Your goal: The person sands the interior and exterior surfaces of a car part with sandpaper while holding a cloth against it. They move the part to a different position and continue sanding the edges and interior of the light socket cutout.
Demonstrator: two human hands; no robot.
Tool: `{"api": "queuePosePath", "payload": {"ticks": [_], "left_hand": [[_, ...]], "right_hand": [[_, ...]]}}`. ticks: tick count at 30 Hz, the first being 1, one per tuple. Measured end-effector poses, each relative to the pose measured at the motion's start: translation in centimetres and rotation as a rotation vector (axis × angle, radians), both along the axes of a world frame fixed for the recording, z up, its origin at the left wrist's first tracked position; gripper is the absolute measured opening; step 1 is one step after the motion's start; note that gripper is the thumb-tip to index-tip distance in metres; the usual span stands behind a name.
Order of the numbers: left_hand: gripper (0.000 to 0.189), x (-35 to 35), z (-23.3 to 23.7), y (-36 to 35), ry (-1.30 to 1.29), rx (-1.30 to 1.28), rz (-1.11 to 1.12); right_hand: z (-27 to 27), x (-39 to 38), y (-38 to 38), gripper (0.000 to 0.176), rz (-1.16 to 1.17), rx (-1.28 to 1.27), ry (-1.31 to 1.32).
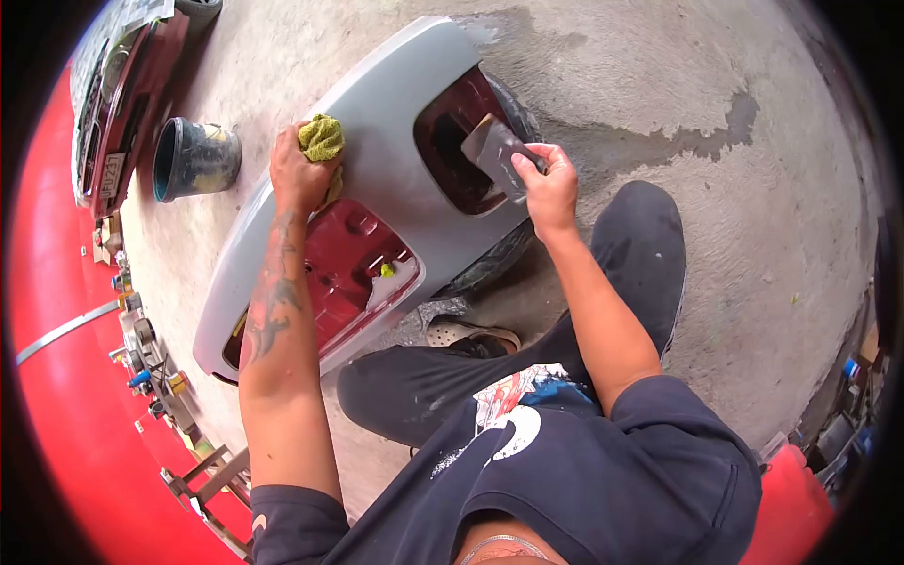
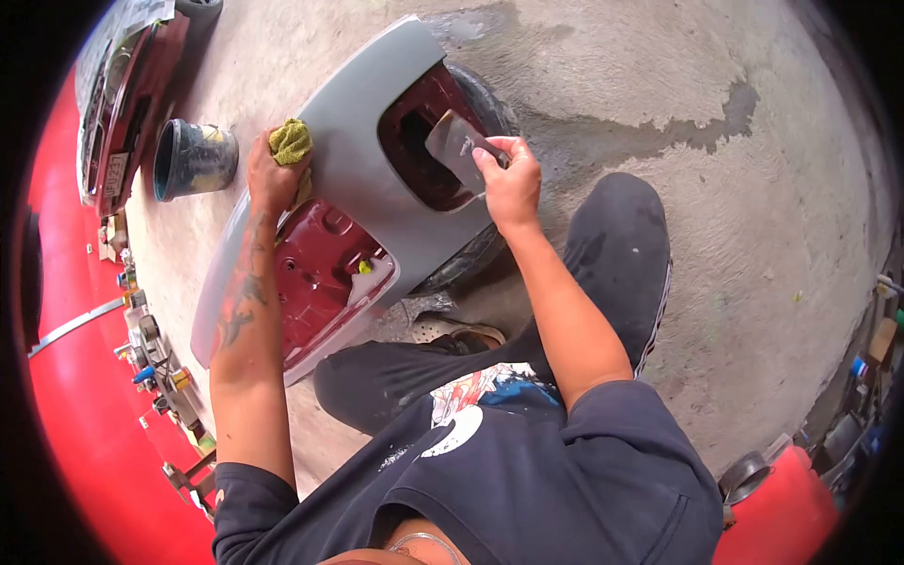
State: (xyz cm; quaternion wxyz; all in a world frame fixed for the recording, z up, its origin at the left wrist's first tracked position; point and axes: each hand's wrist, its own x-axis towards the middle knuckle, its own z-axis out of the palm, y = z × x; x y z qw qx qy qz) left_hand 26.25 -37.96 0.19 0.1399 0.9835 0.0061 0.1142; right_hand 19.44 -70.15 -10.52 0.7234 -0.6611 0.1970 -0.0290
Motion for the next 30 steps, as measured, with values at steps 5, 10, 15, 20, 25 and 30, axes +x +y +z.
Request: {"api": "queuePosePath", "payload": {"ticks": [5,10,15,20,25,30], "left_hand": [[0.054,-0.1,-0.1,0.1,-0.033,0.008,-0.029],[0.053,0.0,-0.1,0.1,-0.025,0.015,-0.017],[0.054,0.1,-0.3,0.3,-0.029,0.033,-0.021],[0.055,0.1,-0.5,0.5,-0.031,0.021,-0.014],[0.055,-0.1,0.0,0.0,-0.013,0.006,0.006],[0.054,0.0,0.0,0.1,-0.01,0.006,-0.016]], "right_hand": [[1.2,1.0,-1.4,0.023,0.167,1.1,0.075],[3.2,5.3,0.8,0.032,0.093,1.073,0.081],[-1.0,7.6,5.1,0.05,0.267,-1.07,-0.59],[-1.2,5.3,7.6,0.04,0.385,-1.3,-0.783],[-0.7,6.1,6.5,0.041,0.295,-1.488,-0.598],[-0.6,5.5,5.8,0.038,0.368,-1.46,-0.706]]}}
